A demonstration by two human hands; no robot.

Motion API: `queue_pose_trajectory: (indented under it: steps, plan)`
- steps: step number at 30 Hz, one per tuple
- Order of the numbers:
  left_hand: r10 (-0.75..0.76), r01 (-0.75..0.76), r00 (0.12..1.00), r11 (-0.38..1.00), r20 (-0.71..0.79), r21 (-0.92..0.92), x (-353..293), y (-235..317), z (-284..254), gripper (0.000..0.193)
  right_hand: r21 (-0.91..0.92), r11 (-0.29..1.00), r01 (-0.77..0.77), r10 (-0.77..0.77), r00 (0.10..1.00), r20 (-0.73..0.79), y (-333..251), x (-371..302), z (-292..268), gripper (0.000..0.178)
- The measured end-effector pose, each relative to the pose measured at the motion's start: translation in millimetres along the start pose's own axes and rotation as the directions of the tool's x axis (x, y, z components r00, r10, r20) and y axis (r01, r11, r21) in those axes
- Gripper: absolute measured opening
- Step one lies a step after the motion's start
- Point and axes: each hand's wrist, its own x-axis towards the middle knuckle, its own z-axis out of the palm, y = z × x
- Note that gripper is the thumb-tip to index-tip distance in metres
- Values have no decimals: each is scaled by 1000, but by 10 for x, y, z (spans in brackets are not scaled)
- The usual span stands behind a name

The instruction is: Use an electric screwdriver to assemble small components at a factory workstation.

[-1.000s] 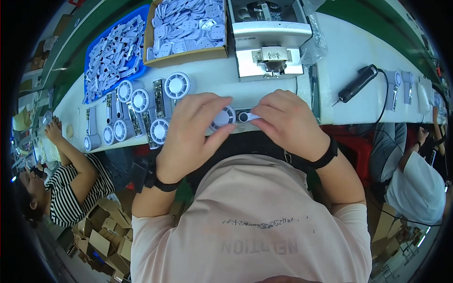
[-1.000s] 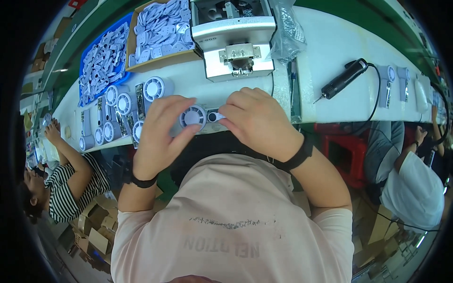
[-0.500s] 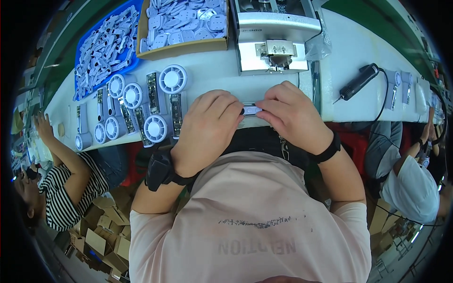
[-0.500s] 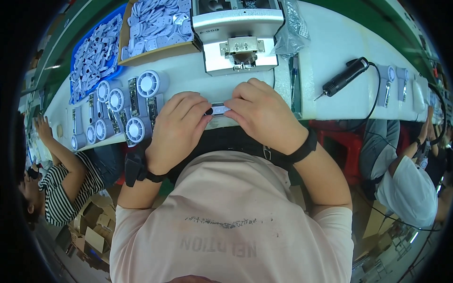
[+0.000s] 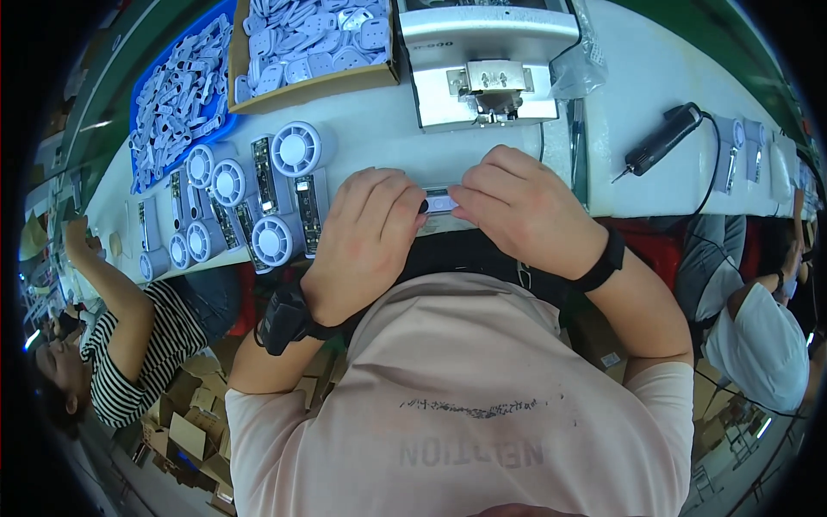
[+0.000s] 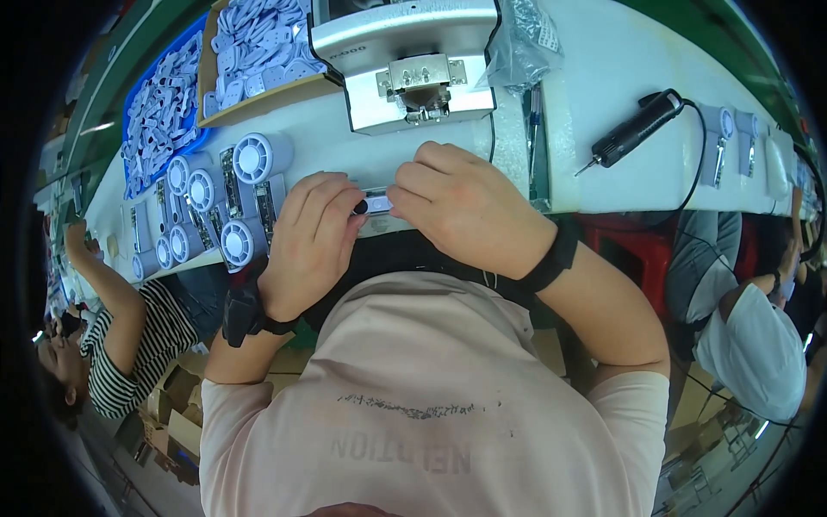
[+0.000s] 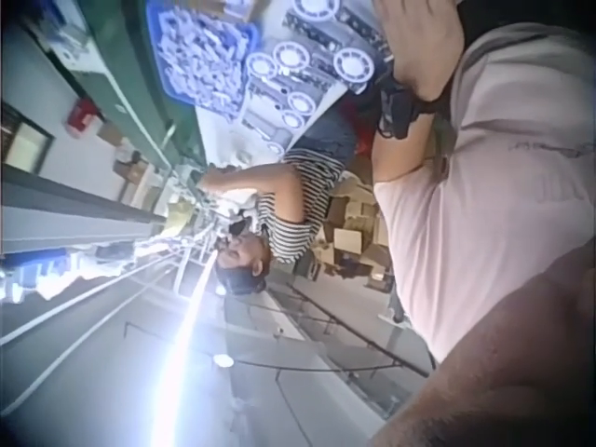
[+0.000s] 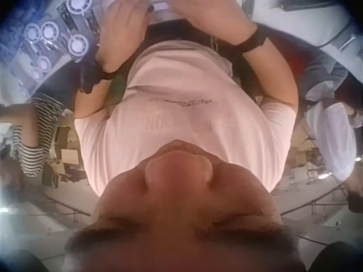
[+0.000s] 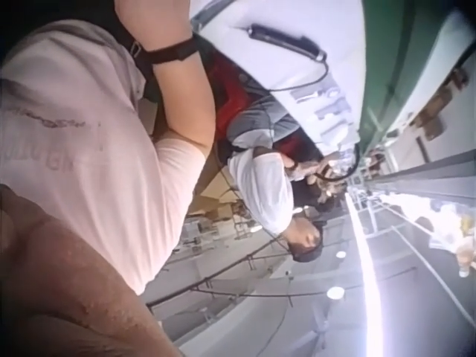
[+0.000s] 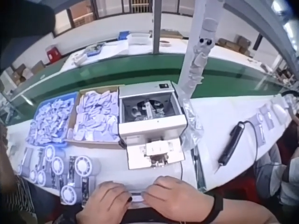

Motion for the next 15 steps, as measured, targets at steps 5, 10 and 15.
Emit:
queue_pose_trajectory:
  steps: [5,10,15]
  plan:
    - [71,-71,997,997,8,-33,-20,-48,7,35,-25,1000,19,-17,998,61,3,-11,10,23]
    - [49,-49,999,998,-6,-25,-15,-39,3,32,83,994,-69,70,998,-9,21,-12,112,20]
    - [55,-56,998,998,-23,-33,-14,-29,24,27,187,948,-258,245,965,92,84,48,43,21]
